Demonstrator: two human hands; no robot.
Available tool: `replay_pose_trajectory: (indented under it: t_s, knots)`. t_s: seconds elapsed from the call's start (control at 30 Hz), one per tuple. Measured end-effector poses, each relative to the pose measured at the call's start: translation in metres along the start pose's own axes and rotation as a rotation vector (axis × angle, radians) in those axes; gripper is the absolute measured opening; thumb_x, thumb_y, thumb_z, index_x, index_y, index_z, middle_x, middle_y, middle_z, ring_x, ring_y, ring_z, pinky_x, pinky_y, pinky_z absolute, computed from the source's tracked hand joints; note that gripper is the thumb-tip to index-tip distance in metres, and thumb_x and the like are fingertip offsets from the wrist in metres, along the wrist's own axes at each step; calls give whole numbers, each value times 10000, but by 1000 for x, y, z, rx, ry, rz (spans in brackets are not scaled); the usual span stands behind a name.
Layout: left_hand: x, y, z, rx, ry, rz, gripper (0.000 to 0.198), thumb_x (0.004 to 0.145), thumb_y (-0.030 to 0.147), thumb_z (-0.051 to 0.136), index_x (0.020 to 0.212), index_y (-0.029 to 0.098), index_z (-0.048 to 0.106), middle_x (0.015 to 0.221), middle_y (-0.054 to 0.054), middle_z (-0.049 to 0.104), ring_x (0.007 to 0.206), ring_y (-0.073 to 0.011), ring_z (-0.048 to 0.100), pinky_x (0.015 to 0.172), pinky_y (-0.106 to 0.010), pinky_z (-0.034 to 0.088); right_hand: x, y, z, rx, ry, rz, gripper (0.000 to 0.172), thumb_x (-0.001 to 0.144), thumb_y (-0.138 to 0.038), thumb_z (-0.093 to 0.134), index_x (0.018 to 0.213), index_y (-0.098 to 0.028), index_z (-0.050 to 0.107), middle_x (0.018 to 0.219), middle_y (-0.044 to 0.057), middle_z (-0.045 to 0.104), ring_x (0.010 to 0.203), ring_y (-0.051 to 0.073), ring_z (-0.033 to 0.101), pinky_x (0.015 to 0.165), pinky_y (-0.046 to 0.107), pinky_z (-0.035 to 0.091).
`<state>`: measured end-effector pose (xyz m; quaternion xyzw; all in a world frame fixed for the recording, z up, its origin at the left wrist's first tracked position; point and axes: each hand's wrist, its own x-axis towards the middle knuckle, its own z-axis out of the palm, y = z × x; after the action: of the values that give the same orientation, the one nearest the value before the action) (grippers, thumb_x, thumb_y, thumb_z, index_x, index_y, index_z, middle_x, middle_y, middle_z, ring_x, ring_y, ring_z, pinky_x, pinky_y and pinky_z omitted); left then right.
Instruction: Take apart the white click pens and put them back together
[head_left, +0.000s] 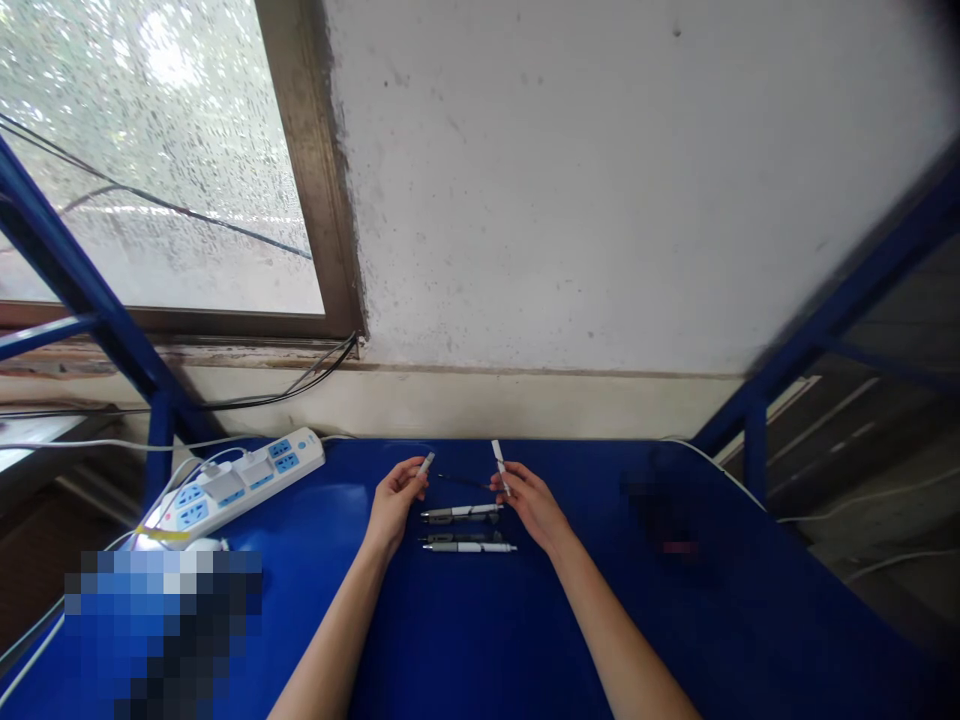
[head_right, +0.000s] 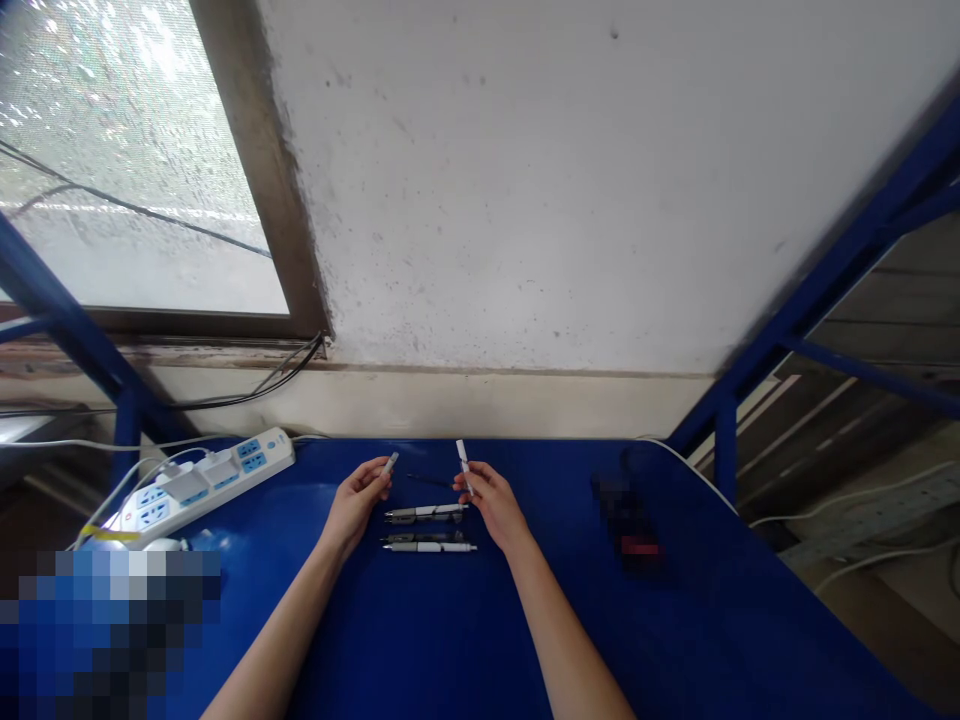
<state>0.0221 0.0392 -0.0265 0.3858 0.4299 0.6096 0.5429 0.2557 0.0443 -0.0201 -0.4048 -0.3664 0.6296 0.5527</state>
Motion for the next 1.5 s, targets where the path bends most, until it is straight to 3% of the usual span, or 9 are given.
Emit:
replay_pose_trajectory:
  t_s: [0.17,0.23,0.37,0.57,0.7,0.87,1.17,1.5]
  knots:
    - [1,0,0,-35,39,-33,495,620,458,787,979,134,683,828,-59,664,638,-115,570,560,-225,421,7,6,-8,-258,89,-130,339,653,-430,770,858,-188,652,781,68,705,737,222,642,569,292,449]
    - [1,-1,0,-54,32,-41,467,675,486,739,973,130,688,705,-21,631,578,-102,539,551,-227,412,8,6,-12,-411,131,-223,275,677,-412,740,817,-194,648,758,60,697,711,214,628,575,292,434]
    - [0,-4,0,-21,6,-18,444,793,536,601,928,124,695,417,90,367,396,-65,352,517,-229,385,8,5,-18,-712,198,-425,86,726,-298,655,758,-219,644,728,33,670,705,207,611,677,322,433]
    - [-2,-2,2,29,-11,-21,429,739,541,652,898,143,641,569,28,559,491,-88,502,511,-212,392,10,13,-27,-983,254,-538,60,712,-202,575,730,-243,615,752,39,634,742,234,573,725,355,402]
    - [-4,1,4,48,-3,-2,418,682,506,724,862,156,585,694,-4,624,534,-95,549,510,-215,421,13,20,-31,-1069,230,-572,98,706,-176,552,758,-237,608,773,51,610,765,244,546,731,365,404]
    - [-4,2,5,84,15,26,426,646,481,759,851,163,563,678,9,618,523,-89,544,486,-202,411,14,22,-31,-1152,220,-572,196,699,-140,559,855,-227,638,800,59,611,770,241,529,737,364,419]
    - [-3,-4,3,100,25,16,410,692,493,722,873,164,558,656,19,610,520,-84,536,489,-192,406,14,17,-25,-1155,23,-591,154,797,-216,601,893,-239,720,923,59,652,879,231,575,854,386,424]
    - [-3,-3,3,105,18,1,417,694,495,717,889,163,557,665,16,609,535,-95,545,486,-198,409,17,19,-24,-1188,21,-583,66,778,-230,675,798,-249,734,906,51,641,871,226,572,855,383,426]
